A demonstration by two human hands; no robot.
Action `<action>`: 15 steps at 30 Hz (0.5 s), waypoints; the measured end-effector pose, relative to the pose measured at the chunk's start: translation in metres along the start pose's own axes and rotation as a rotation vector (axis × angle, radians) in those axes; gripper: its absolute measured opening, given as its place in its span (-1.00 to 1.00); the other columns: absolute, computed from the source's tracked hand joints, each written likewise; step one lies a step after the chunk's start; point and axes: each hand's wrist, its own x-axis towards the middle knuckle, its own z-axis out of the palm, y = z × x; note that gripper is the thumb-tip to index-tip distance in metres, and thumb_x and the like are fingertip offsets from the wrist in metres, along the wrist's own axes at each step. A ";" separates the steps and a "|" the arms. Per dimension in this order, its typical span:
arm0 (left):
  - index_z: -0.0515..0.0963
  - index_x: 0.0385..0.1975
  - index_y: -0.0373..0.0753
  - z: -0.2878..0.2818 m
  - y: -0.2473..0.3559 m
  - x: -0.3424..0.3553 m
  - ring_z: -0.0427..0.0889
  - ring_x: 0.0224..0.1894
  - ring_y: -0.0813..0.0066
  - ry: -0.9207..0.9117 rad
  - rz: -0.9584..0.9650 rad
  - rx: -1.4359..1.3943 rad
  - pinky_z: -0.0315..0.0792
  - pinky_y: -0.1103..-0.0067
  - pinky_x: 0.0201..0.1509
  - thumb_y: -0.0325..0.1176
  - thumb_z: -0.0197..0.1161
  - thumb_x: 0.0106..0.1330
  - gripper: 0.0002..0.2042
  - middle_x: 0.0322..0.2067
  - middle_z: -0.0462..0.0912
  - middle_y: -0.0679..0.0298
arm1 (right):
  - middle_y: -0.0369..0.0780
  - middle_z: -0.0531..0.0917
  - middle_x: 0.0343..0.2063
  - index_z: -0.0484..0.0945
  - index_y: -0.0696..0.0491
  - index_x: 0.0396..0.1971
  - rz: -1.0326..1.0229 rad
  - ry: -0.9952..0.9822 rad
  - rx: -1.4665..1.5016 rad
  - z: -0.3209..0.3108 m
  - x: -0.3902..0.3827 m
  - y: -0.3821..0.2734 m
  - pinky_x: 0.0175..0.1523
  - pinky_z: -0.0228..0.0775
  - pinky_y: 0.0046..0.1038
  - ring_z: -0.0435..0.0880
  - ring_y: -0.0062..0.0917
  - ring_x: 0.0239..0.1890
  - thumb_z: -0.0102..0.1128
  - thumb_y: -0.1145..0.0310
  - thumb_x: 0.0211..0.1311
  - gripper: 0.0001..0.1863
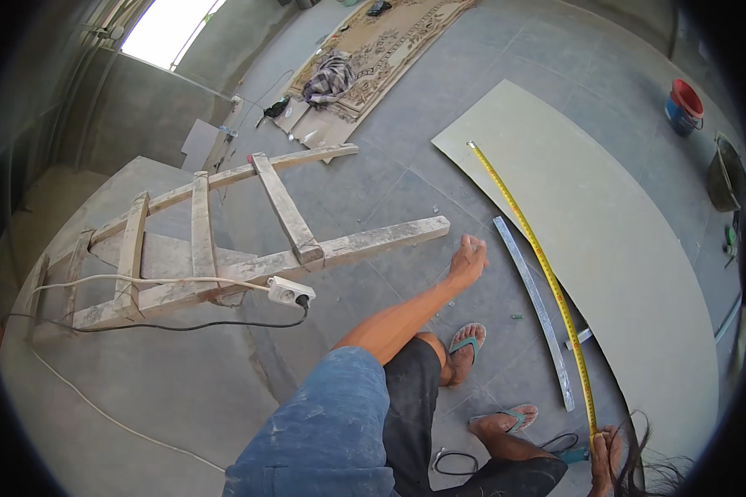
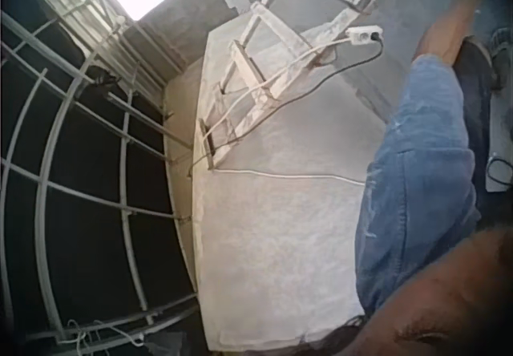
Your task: The person measures a length of gypsum board using a tape measure and a metal straight edge, marking the board with a pencil.
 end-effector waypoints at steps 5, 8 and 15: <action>0.24 0.17 -0.30 -0.118 0.090 -0.199 0.72 -0.26 0.05 0.010 -0.033 0.081 0.53 0.22 -0.08 -0.25 0.24 0.34 -0.51 -0.39 0.68 0.07 | -0.01 0.64 -0.17 0.45 0.03 0.21 -0.524 -0.079 -0.207 -0.059 -0.090 -0.136 -0.02 0.47 -0.25 0.61 -0.32 -0.11 0.02 -0.03 0.46 -0.48; 0.22 0.19 -0.30 -0.233 0.151 -0.274 0.70 -0.25 -0.08 0.182 0.004 0.150 0.52 0.16 -0.08 -0.32 0.25 0.32 -0.49 -0.39 0.67 0.02 | 0.07 0.66 -0.13 0.49 0.06 0.19 -0.022 -0.199 -0.479 -0.051 -0.138 -0.322 -0.09 0.52 -0.07 0.67 -0.14 -0.19 0.06 0.04 0.45 -0.50; 0.16 0.29 -0.31 -0.535 0.210 -0.364 0.56 -0.05 -0.03 1.170 -0.001 0.331 0.42 0.17 0.08 -0.45 0.26 0.28 -0.40 -0.14 0.54 -0.04 | -0.01 0.62 -0.10 0.53 0.04 0.06 -0.511 -0.373 -0.762 -0.003 -0.119 -0.489 -0.18 0.51 -0.14 0.64 -0.17 -0.27 0.09 0.12 0.45 -0.64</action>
